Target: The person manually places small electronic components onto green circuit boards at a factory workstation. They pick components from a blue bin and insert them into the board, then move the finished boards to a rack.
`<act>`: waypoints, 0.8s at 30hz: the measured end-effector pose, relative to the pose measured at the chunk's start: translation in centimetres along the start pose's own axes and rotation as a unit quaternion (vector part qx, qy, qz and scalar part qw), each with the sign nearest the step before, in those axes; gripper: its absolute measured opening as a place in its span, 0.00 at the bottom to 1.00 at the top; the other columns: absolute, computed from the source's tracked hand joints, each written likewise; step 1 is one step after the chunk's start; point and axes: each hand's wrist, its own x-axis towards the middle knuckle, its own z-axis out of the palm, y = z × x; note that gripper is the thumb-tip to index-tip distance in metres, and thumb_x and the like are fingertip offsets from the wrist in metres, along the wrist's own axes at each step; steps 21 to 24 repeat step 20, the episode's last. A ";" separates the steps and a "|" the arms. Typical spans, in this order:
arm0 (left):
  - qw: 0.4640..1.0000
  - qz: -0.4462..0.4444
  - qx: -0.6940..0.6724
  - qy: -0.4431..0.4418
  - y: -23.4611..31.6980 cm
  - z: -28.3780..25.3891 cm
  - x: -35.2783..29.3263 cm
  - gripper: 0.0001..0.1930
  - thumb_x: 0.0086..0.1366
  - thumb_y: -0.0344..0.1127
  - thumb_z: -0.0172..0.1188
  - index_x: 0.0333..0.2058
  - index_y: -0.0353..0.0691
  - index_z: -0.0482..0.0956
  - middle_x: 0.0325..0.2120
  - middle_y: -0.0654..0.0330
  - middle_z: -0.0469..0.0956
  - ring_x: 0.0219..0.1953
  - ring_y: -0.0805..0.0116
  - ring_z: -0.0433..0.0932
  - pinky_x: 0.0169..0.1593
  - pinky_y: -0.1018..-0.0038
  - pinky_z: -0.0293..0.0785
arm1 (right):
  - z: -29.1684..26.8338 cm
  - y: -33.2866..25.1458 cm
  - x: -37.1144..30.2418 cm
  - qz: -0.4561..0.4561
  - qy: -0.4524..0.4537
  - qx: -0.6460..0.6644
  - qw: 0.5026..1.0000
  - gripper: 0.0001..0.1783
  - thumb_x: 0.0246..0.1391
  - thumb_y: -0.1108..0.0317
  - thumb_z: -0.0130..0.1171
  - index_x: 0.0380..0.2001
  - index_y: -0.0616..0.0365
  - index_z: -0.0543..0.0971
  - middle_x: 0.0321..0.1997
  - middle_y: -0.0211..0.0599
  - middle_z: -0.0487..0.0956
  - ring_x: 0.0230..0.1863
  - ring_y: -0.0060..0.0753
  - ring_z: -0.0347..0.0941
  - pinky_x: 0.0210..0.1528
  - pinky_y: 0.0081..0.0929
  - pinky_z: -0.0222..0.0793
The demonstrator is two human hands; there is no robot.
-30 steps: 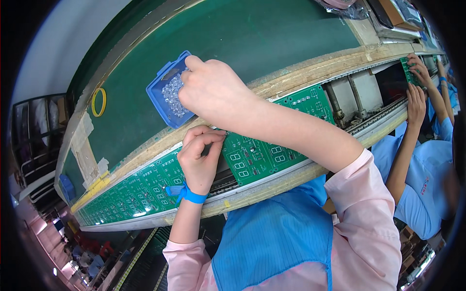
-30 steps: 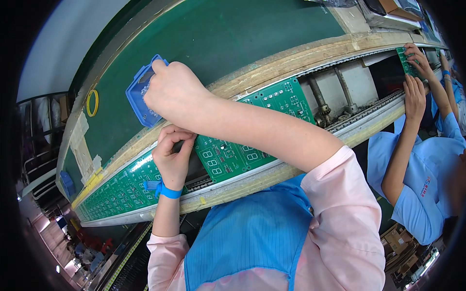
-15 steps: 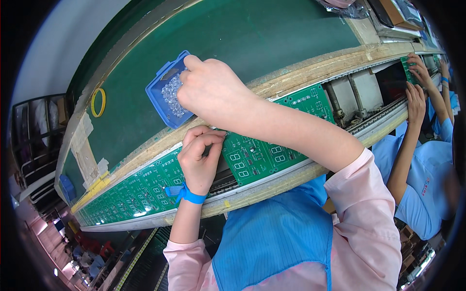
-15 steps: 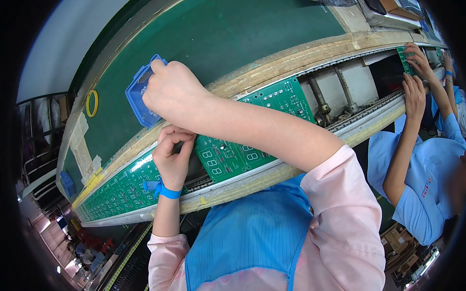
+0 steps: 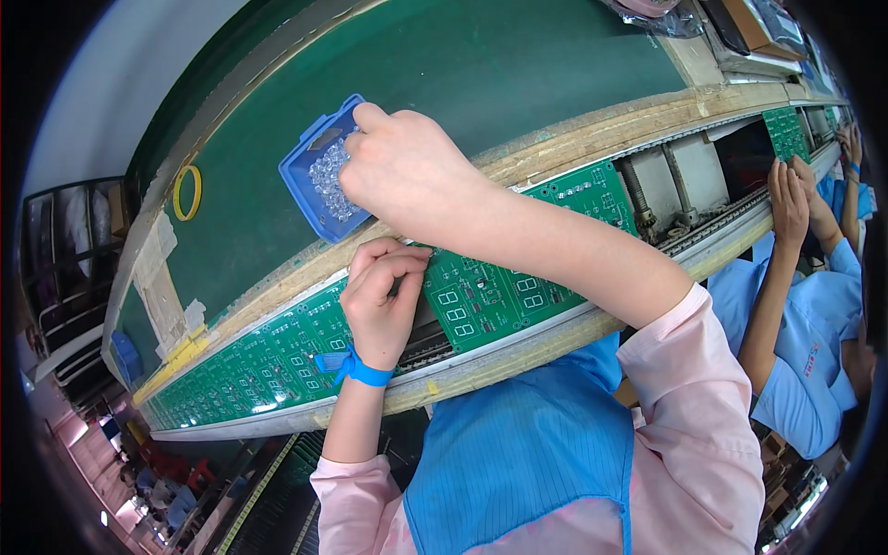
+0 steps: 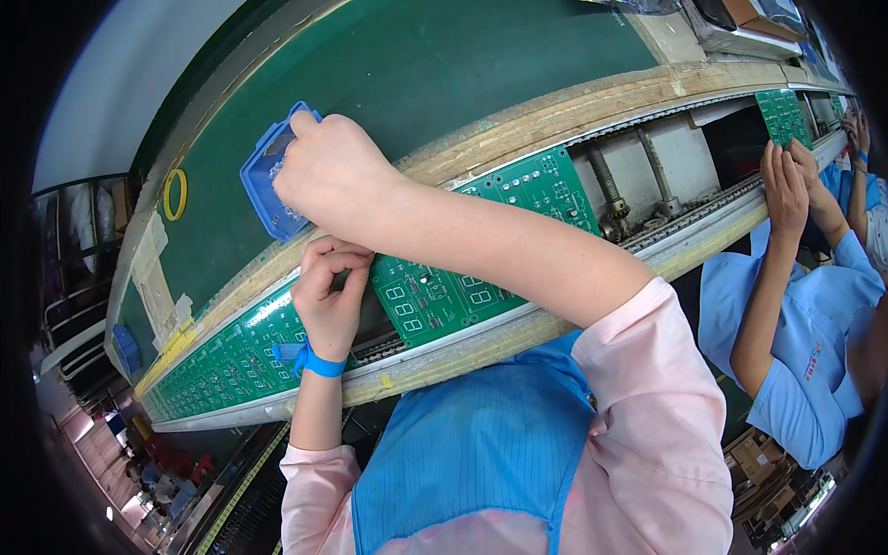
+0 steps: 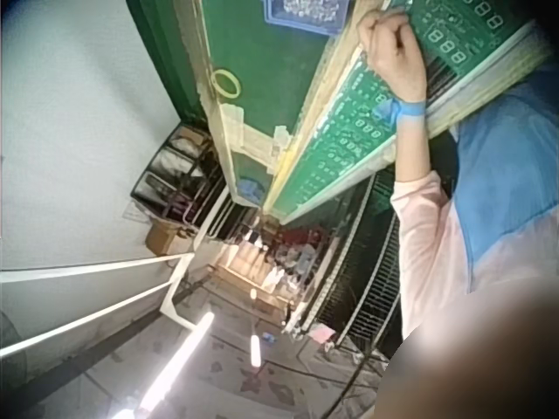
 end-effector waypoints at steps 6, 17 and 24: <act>0.999 0.010 0.030 -0.019 0.6 -0.1 0.3 0.08 0.50 0.16 0.64 0.29 0.36 0.79 0.33 0.59 0.84 0.40 0.61 0.78 0.44 0.69 0.75 | 0.1 -0.1 0.0 0.002 0.000 -0.004 1.000 0.05 0.33 0.67 0.62 0.17 0.55 0.83 0.25 0.33 0.80 0.40 0.35 0.74 0.33 0.28 0.74; 0.989 0.049 0.137 -0.028 2.6 0.0 1.2 0.08 0.52 0.18 0.66 0.31 0.32 0.78 0.32 0.52 0.79 0.37 0.55 0.78 0.40 0.66 0.74 | 0.2 -0.3 0.4 -0.004 -0.020 0.000 1.000 0.05 0.32 0.68 0.63 0.17 0.56 0.83 0.26 0.32 0.80 0.40 0.35 0.74 0.33 0.29 0.74; 0.991 0.036 0.126 -0.037 2.5 0.0 1.2 0.08 0.53 0.18 0.66 0.32 0.33 0.78 0.35 0.51 0.79 0.38 0.55 0.78 0.41 0.66 0.74 | 0.1 -0.4 0.4 -0.008 -0.020 0.004 1.000 0.05 0.31 0.68 0.63 0.17 0.56 0.83 0.26 0.32 0.80 0.40 0.35 0.74 0.33 0.29 0.74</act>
